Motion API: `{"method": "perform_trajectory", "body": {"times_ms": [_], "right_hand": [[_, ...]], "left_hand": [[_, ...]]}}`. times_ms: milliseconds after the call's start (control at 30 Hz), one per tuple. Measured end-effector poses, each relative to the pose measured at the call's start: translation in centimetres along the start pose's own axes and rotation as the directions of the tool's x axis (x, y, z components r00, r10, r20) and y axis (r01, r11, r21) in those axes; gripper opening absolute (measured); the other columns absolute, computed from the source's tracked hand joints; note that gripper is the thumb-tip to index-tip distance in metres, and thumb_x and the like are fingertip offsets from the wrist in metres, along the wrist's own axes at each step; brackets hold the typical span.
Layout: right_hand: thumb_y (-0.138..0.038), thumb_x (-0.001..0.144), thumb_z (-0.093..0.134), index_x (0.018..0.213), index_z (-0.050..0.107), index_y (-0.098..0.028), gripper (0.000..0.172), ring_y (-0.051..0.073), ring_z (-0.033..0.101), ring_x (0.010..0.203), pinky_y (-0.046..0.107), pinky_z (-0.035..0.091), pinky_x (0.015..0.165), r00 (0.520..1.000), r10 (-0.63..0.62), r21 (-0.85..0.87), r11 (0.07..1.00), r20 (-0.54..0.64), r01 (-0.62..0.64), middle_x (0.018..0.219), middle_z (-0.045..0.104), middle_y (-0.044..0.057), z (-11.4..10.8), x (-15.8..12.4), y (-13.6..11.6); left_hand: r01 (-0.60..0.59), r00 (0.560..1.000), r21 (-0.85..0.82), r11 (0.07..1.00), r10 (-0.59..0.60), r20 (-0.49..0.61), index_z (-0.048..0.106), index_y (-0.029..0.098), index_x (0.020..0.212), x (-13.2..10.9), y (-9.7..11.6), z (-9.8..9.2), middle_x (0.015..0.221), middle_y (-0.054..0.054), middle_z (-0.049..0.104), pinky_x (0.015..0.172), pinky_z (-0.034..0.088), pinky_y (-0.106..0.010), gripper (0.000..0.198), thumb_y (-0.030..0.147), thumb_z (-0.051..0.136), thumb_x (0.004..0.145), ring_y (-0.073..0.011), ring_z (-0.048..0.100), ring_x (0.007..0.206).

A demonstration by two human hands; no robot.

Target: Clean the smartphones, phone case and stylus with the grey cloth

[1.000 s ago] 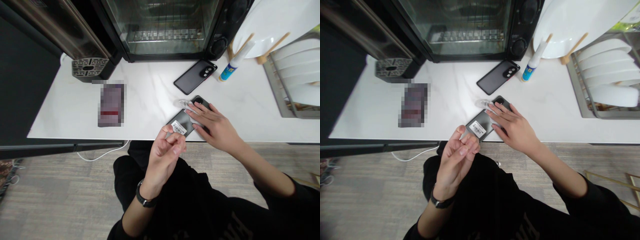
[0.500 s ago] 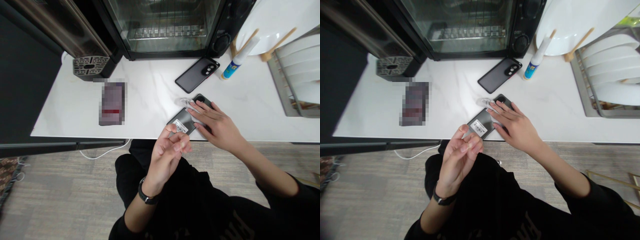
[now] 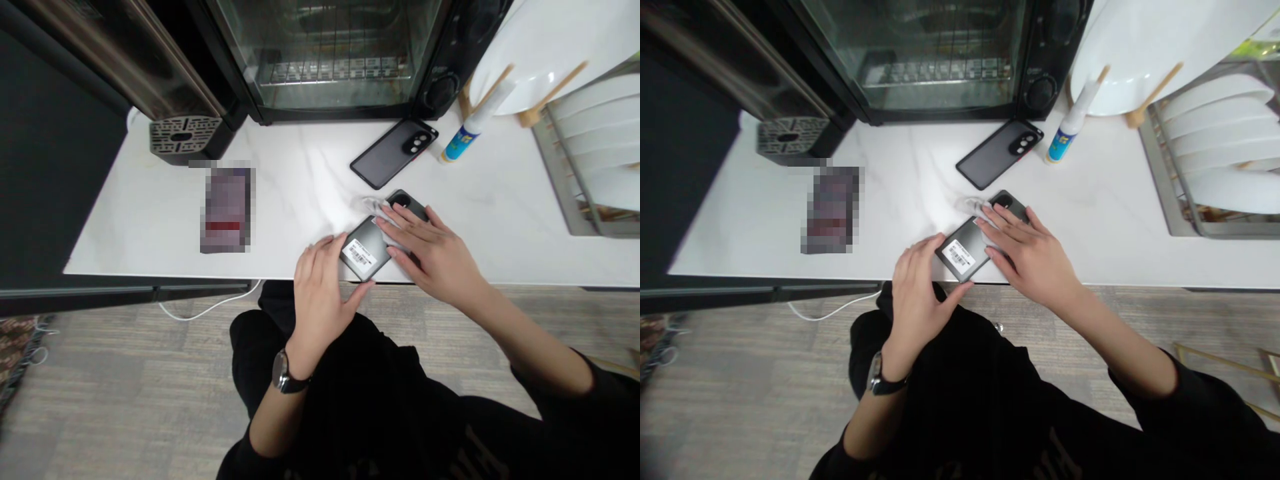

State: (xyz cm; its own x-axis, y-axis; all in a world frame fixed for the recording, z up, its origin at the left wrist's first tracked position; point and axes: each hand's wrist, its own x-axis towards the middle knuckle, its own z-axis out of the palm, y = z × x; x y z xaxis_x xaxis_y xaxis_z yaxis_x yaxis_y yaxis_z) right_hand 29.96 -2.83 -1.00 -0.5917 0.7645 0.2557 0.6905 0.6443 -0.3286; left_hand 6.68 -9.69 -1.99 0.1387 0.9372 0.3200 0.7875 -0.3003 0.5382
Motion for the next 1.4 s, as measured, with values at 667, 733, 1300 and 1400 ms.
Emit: {"method": "perform_trajectory", "body": {"times_ms": [667, 733, 1300, 1400], "right_hand": [[-0.076, 0.100, 0.045, 0.168, 0.029, -0.024, 0.088, 0.032, 0.024, 0.165, 0.069, 0.012, 0.133, 0.934, -0.305, 0.060, 0.952, 0.184, 0.299, 0.172, 0.038, 0.005, 0.3, -0.6, -2.9], [-0.073, 0.101, 0.045, 0.169, 0.028, -0.027, 0.084, 0.034, 0.023, 0.165, 0.073, 0.010, 0.132, 0.963, -0.230, 0.014, 0.973, 0.143, 0.231, 0.172, 0.038, 0.004, 0.2, -0.3, -2.2], [-0.070, 0.100, 0.053, 0.170, 0.024, -0.029, 0.086, 0.041, 0.018, 0.165, 0.083, 0.008, 0.126, 0.994, -0.089, -0.091, 0.991, 0.058, 0.094, 0.171, 0.038, 0.008, -0.4, -1.1, -0.8], [-0.073, 0.099, 0.051, 0.167, 0.034, -0.026, 0.084, 0.034, 0.024, 0.164, 0.073, 0.016, 0.131, 0.937, -0.300, 0.010, 0.953, 0.181, 0.303, 0.171, 0.039, 0.005, 0.0, -1.0, -2.5]], "left_hand": [[0.046, 0.999, -0.014, 0.999, -0.046, -0.005, 0.033, 0.020, 0.160, -0.2, 0.4, 0.2, 0.152, -0.017, 0.060, 0.120, 0.033, -0.053, 0.087, 0.030, 0.075, 0.085, -0.0358, 0.056, 0.137], [0.043, 0.999, -0.002, 0.999, -0.043, -0.009, 0.034, 0.020, 0.160, -0.2, 0.4, 0.2, 0.152, -0.017, 0.060, 0.120, 0.032, -0.054, 0.085, 0.033, 0.076, 0.087, -0.0358, 0.056, 0.137], [0.044, 0.999, 0.018, 0.999, -0.044, -0.005, 0.034, 0.021, 0.159, -0.2, 0.6, 0.2, 0.149, -0.017, 0.062, 0.121, 0.030, -0.054, 0.082, 0.040, 0.075, 0.090, -0.0351, 0.057, 0.137], [0.035, 0.999, 0.010, 0.999, -0.034, -0.003, 0.034, 0.021, 0.159, -0.2, 0.4, 0.3, 0.152, -0.017, 0.060, 0.122, 0.030, -0.054, 0.084, 0.031, 0.074, 0.086, -0.0354, 0.056, 0.138]]}}
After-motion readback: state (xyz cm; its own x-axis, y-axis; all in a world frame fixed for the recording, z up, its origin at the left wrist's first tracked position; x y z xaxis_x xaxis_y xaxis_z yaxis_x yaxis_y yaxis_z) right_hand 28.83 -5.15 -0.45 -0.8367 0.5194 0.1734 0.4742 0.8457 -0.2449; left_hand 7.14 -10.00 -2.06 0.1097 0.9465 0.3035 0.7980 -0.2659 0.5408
